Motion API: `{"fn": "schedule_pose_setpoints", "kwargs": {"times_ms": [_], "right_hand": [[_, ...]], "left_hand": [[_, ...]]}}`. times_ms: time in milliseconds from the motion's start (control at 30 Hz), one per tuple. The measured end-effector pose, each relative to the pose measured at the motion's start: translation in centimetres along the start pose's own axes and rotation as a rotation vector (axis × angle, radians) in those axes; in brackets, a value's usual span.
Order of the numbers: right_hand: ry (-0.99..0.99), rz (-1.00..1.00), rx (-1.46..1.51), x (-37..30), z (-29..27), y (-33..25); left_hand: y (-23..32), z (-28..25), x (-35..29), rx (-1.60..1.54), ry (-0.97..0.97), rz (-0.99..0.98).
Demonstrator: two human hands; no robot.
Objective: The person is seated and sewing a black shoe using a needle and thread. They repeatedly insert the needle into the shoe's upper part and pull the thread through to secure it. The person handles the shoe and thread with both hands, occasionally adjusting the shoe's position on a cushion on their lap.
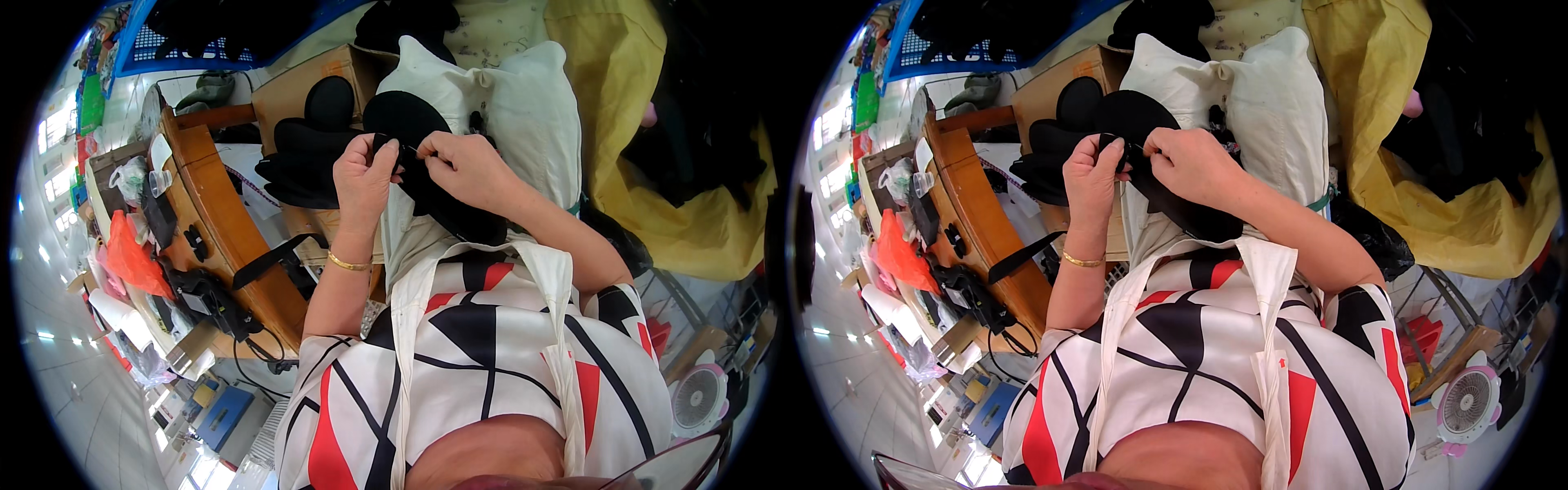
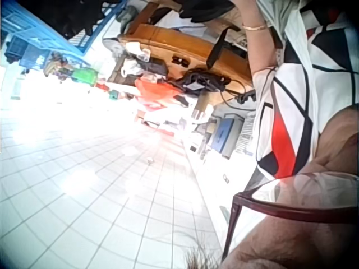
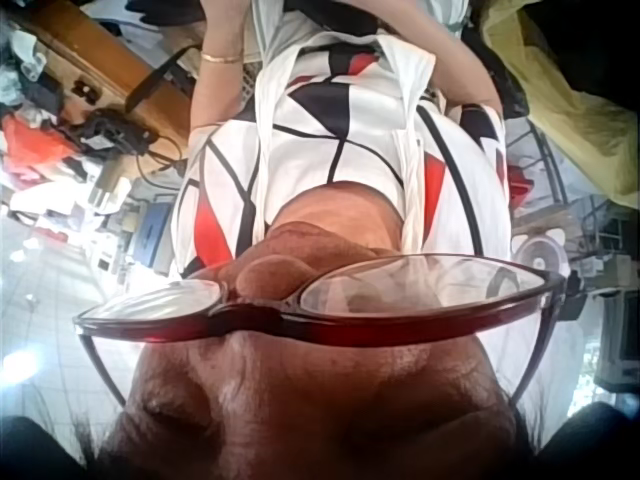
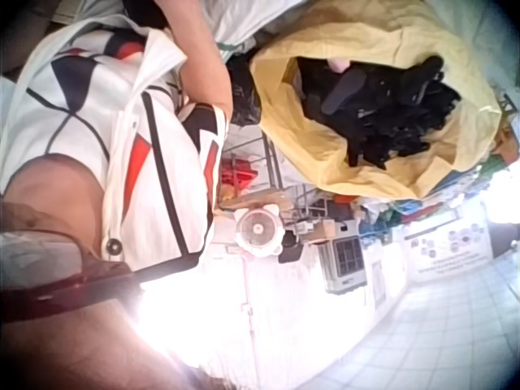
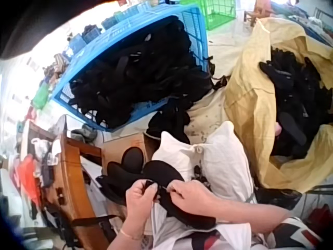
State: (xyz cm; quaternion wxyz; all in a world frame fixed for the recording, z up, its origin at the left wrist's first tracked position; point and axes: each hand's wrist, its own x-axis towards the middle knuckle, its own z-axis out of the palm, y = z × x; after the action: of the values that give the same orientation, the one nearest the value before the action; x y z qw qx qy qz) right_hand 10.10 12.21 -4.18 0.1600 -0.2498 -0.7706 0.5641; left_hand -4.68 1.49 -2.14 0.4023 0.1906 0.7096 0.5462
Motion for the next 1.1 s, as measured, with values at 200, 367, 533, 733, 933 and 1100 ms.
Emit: {"fn": "schedule_pose_setpoints", "kwargs": {"times_ms": [200,367,533,733,933,1100], "right_hand": [[0.03,-0.001,-0.066,0.0,0.6,0.2],[0.014,-0.034,-0.169,-0.1,0.9,0.3],[-0.027,-0.06,-0.232,0.4,0.6,0.1],[-0.066,-0.096,-0.219,0.4,-0.3,-0.1],[-0.069,-0.114,-0.186,0.6,-0.6,-0.3],[-0.076,-0.051,-0.156,0.6,0.1,-0.3]], "left_hand": [[0.3,-0.4,0.2,0.061,-0.018,-0.061],[0.9,-0.9,0.7,-0.028,-0.07,-0.209],[1.0,-1.1,1.0,-0.064,-0.111,-0.242],[1.3,-0.9,0.8,-0.072,-0.104,-0.237],[1.3,-1.0,0.9,-0.069,-0.128,-0.238],[1.0,-1.7,1.3,-0.127,-0.175,-0.319]]}}
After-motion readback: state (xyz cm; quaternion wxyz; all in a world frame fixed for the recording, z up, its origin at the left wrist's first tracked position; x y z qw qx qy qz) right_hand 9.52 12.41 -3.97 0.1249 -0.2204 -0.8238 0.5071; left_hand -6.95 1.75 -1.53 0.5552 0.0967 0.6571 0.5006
